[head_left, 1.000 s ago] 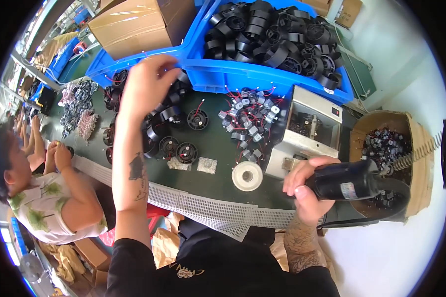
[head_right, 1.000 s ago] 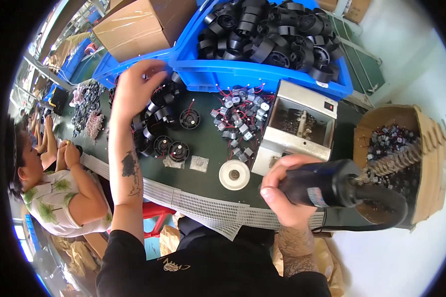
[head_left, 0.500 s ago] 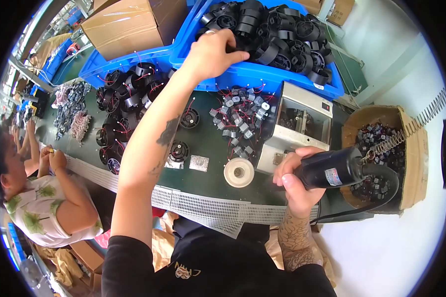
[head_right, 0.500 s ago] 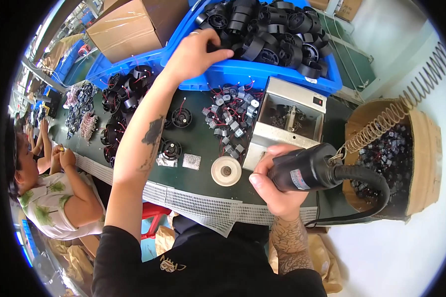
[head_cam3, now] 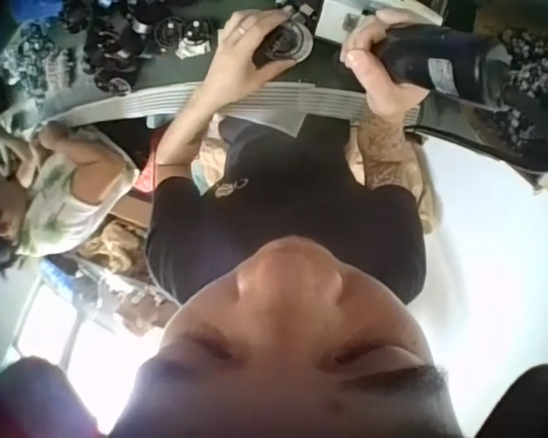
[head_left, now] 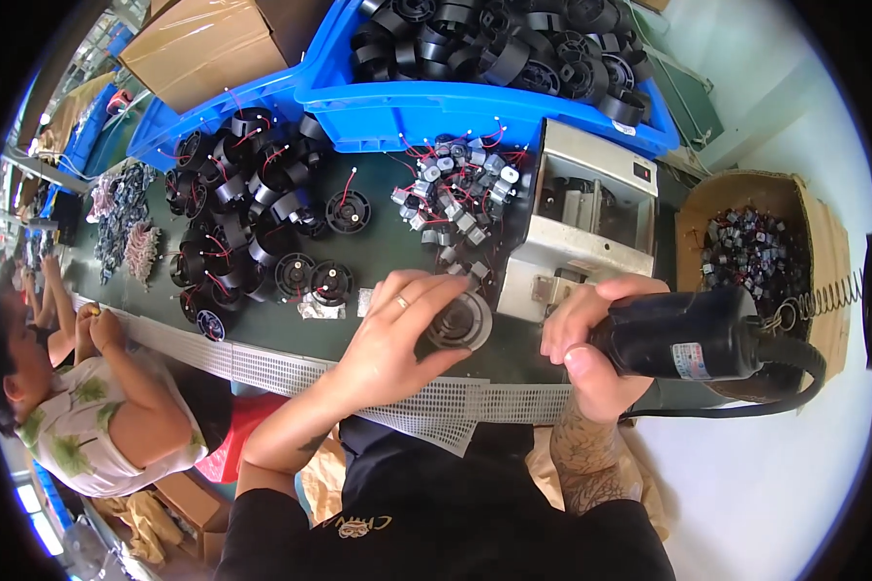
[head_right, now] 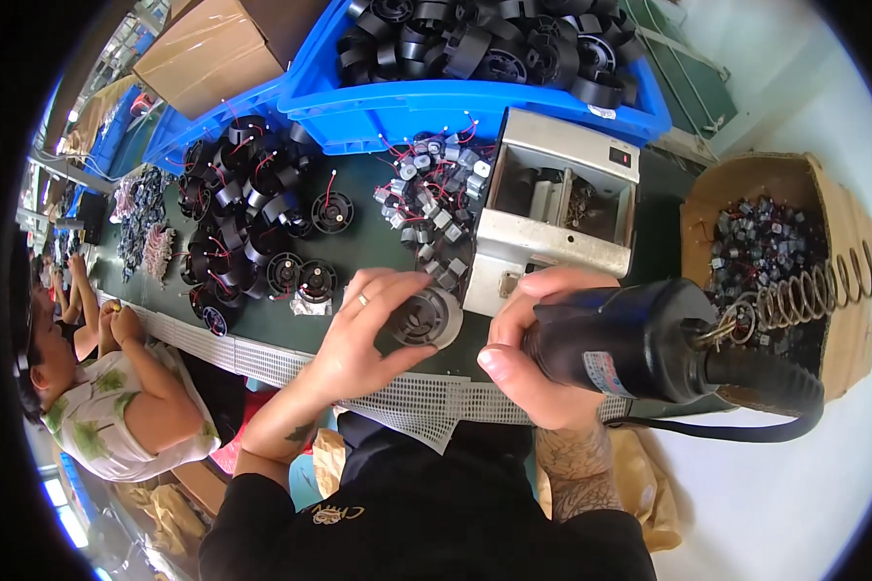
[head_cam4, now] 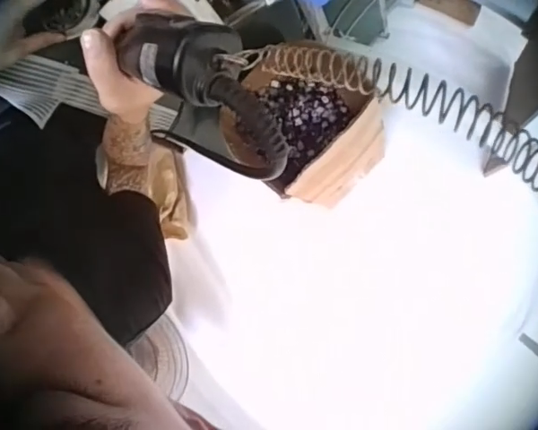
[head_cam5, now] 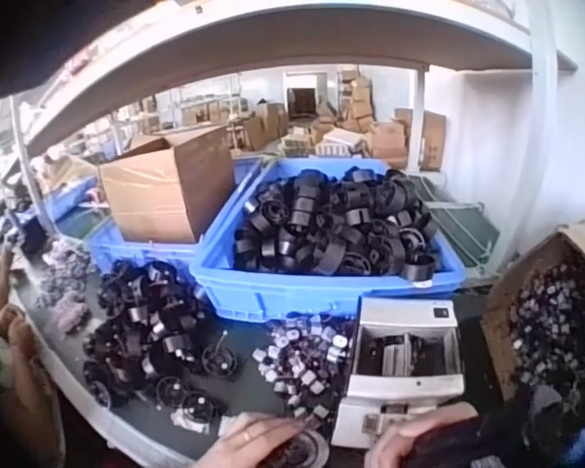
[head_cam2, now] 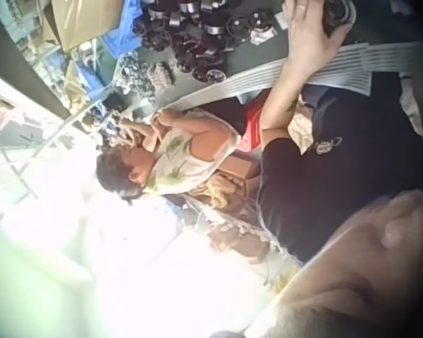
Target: The person assembles electronic motor parts by securing plastic parts, electrical wires, and small motors into a motor housing with screws, using an electric screwdriver.
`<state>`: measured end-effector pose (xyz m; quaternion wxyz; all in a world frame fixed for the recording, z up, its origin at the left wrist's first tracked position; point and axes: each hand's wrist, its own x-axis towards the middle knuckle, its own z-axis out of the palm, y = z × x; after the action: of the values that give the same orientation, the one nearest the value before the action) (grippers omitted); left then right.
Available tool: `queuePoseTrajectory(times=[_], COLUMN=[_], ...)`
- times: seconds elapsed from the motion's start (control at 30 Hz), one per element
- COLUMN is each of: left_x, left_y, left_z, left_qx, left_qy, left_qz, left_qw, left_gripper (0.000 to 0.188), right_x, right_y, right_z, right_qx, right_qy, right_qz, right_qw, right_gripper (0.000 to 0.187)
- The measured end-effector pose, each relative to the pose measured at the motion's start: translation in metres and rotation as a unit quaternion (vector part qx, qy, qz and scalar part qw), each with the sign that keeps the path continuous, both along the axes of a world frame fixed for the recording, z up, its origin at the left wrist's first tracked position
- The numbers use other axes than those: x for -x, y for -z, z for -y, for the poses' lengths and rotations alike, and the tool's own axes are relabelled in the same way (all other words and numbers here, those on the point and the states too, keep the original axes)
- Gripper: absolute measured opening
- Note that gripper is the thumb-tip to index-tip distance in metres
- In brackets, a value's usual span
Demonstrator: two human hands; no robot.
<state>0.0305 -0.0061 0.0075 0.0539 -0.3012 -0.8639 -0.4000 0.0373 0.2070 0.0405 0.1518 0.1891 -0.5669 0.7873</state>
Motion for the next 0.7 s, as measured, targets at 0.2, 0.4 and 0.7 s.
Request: queuePoseTrajectory(times=[0.2,0.4,0.7], left_x=[0.004,0.01,0.109], left_y=[-0.005,-0.025,0.0], left_z=[-0.006,0.007,0.038], left_qx=[0.021,0.114,0.236], left_qy=[0.043,0.101,-0.129], left_qz=[0.017,0.068,-0.142], left_qw=[0.999,0.986,0.953], left_gripper=[0.07,0.071,0.029], right_x=[0.001,0.0,-0.002], right_y=[0.003,0.001,0.0], right_z=[-0.002,-0.002,0.001], right_qx=[-0.016,-0.012,-0.009], right_qy=[-0.006,-0.004,0.002], right_qz=[-0.001,-0.006,0.023], right_qw=[1.0,1.0,1.0], right_gripper=[0.052,0.052,0.051])
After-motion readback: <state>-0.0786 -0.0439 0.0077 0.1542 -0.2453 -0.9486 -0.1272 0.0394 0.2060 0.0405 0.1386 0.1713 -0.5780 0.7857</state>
